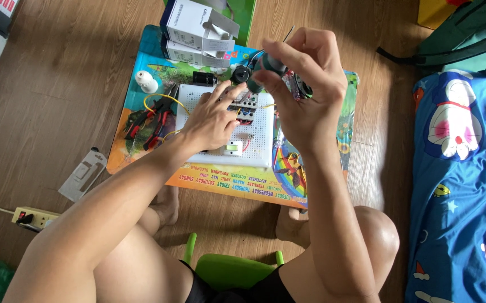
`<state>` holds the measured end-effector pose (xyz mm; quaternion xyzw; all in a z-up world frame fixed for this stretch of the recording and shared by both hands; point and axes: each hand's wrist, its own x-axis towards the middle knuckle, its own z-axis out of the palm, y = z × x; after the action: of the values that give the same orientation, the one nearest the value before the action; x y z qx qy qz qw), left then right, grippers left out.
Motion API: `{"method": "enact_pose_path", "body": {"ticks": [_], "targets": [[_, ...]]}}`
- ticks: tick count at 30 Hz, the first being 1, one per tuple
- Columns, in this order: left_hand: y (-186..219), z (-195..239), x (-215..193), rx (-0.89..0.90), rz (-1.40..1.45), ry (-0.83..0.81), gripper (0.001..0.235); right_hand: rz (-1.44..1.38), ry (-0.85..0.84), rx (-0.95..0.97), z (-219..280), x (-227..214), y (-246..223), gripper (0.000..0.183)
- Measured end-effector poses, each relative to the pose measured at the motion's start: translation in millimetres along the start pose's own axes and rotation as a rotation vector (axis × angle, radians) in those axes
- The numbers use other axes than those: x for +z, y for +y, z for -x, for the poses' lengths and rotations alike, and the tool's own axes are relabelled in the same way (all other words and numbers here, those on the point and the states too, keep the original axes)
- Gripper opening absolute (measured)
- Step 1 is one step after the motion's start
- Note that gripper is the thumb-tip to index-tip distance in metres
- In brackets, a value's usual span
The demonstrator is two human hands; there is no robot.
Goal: The person sits on the floor and assembles an electronic circuit on a breadboard. They use a screwdriver to tighten connections and wire strippers to prepare wires, then insert them into the board.
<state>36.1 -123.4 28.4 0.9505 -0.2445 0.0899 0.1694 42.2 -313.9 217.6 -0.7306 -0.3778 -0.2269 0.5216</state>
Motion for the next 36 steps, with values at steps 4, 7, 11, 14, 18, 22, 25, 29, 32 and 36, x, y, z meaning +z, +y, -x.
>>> {"method": "enact_pose_path", "body": {"ticks": [4, 7, 11, 14, 18, 22, 25, 29, 32, 36], "targets": [[-0.9, 0.8, 2.0, -0.008, 0.01, 0.005, 0.03, 0.077, -0.093, -0.001, 1.8, -8.4, 0.0, 0.034], [0.2, 0.6, 2.1, -0.017, 0.011, 0.025, 0.03, -0.07, -0.178, 0.104, -0.6, -12.3, -5.4, 0.037], [1.5, -1.6, 0.8, -0.022, -0.022, -0.024, 0.029, -0.006, -0.198, 0.122, -0.9, -18.3, -0.2, 0.032], [3.3, -2.7, -0.5, -0.02, -0.061, -0.028, 0.028, -0.062, -0.206, 0.121, 0.4, -19.6, 0.8, 0.028], [0.6, -4.2, 2.0, -0.016, -0.105, -0.044, 0.028, -0.105, -0.224, 0.12, -0.6, -17.4, -5.6, 0.027], [1.9, -4.2, 3.6, -0.016, -0.055, -0.015, 0.031, -0.071, -0.227, 0.136, -0.4, -15.8, -6.6, 0.027], [1.5, -4.4, 6.0, -0.023, -0.056, -0.009, 0.025, -0.026, -0.217, 0.118, 0.0, -13.3, -6.7, 0.026], [0.5, -4.8, 9.9, -0.024, -0.073, -0.006, 0.026, 0.093, -0.139, 0.085, 4.0, -6.8, -2.4, 0.026], [2.4, -4.8, 8.8, -0.025, -0.075, 0.001, 0.027, 0.176, -0.039, -0.003, 5.6, 2.9, 2.9, 0.026], [4.3, -6.1, 5.7, -0.025, -0.069, 0.013, 0.027, 0.307, 0.138, -0.073, 11.3, 14.3, 6.4, 0.048]]}}
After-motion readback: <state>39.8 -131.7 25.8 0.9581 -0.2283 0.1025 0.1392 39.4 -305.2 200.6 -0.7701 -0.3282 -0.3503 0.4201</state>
